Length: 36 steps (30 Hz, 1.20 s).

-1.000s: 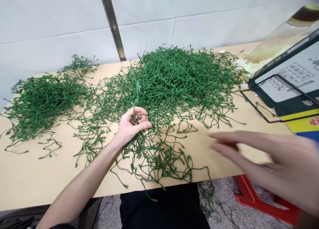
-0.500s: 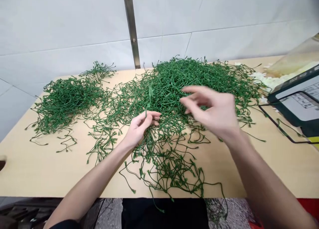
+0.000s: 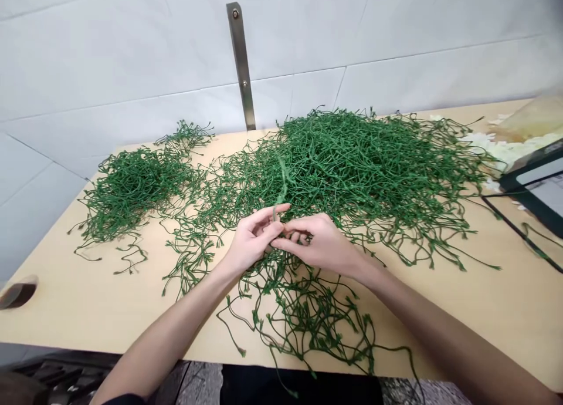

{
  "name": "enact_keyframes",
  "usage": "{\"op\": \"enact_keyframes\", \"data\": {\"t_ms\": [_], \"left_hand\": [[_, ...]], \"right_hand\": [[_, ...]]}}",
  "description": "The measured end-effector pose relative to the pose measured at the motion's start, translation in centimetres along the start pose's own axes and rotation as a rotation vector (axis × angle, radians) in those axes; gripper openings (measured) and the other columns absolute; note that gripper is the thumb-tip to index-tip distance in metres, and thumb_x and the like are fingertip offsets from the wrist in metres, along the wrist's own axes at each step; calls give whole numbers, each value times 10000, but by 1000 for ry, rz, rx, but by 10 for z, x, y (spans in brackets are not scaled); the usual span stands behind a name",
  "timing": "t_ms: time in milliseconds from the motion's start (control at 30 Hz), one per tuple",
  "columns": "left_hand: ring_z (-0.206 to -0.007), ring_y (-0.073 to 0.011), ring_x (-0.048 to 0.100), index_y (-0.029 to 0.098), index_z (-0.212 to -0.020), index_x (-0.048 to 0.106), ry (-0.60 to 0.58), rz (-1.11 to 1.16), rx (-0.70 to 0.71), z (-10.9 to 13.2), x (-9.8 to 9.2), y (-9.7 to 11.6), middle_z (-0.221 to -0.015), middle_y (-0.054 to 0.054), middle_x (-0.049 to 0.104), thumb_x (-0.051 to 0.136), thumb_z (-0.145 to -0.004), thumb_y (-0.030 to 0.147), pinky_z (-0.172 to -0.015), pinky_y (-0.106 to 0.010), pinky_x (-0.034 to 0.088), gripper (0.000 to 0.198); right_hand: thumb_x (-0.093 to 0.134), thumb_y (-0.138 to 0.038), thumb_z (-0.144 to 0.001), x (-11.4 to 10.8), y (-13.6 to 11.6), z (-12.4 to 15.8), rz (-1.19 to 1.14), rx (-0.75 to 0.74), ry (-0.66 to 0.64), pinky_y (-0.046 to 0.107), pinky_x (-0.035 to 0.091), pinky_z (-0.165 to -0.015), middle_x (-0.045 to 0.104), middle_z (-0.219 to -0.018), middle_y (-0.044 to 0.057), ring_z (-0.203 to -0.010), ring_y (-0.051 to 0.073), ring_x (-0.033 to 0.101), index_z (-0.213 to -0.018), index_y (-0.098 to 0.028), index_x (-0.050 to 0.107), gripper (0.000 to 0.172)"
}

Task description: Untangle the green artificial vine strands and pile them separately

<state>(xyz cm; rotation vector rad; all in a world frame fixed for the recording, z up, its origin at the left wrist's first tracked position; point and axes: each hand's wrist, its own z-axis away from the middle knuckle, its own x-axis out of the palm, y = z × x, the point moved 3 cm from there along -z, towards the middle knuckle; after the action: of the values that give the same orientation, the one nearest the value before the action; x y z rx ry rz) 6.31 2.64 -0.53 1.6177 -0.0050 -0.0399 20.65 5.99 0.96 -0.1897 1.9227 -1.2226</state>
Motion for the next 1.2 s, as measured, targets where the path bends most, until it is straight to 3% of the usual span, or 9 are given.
{"op": "enact_keyframes", "data": {"t_ms": [133,233,367,500,567,700,933,1200], "left_hand": [[-629,-107,492,174,-992,677,-26,59,62,-1,4,-2,-706,14,559,750,-765,397,-592,-246,404,327],[-628,-104,472,170,-845,652,-27,-20,78,0,5,-3,-727,5,560,709,-798,361,-588,-248,388,205],[-593,-93,411,165,-839,624,1,-151,35,3,3,-1,-746,-1,546,639,-846,353,-519,-231,311,189],[-611,-98,429,170,-875,584,-38,-144,0,5,3,2,-719,10,513,597,-879,387,-521,-227,306,217],[-551,-74,368,172,-903,573,-76,-123,-27,6,4,0,-725,19,504,619,-867,413,-482,-227,261,248],[-473,-29,225,169,-890,588,-75,-113,-60,5,5,-8,-779,21,532,740,-766,431,-417,-236,152,327],[-575,-81,486,167,-807,631,-3,5,-55,2,5,-12,-708,8,601,786,-713,424,-509,-212,380,314],[-687,-110,563,180,-814,638,-17,15,-71,-1,3,-6,-735,16,612,860,-625,310,-636,-237,463,319]], "right_hand": [[525,-341,-922,-5,7,6,3,-25,7,251,340,-521,483,-535,-24,-510,96,398,-588,-162,585,384],[485,-343,-957,-8,7,9,0,-57,-19,270,416,-597,587,-660,19,-615,133,521,-675,-172,640,364],[482,-335,-962,-10,9,10,22,-77,-38,314,483,-732,657,-850,60,-799,181,602,-772,-196,691,315],[574,-440,-907,-13,19,11,-94,80,-72,314,504,-632,693,-806,47,-694,184,611,-872,-217,722,270],[667,-485,-834,-15,25,13,-213,187,-42,304,514,-591,709,-789,45,-657,184,624,-912,-215,728,288],[757,-503,-749,-14,27,13,-407,249,-22,309,568,-662,735,-813,56,-723,204,677,-839,-213,740,304],[739,-474,-770,-14,23,8,-415,237,-35,328,581,-696,746,-828,58,-766,209,695,-822,-206,746,273],[709,-336,-774,-18,24,8,-444,251,21,299,569,-716,743,-787,37,-742,169,700,-869,-183,683,182]]}}
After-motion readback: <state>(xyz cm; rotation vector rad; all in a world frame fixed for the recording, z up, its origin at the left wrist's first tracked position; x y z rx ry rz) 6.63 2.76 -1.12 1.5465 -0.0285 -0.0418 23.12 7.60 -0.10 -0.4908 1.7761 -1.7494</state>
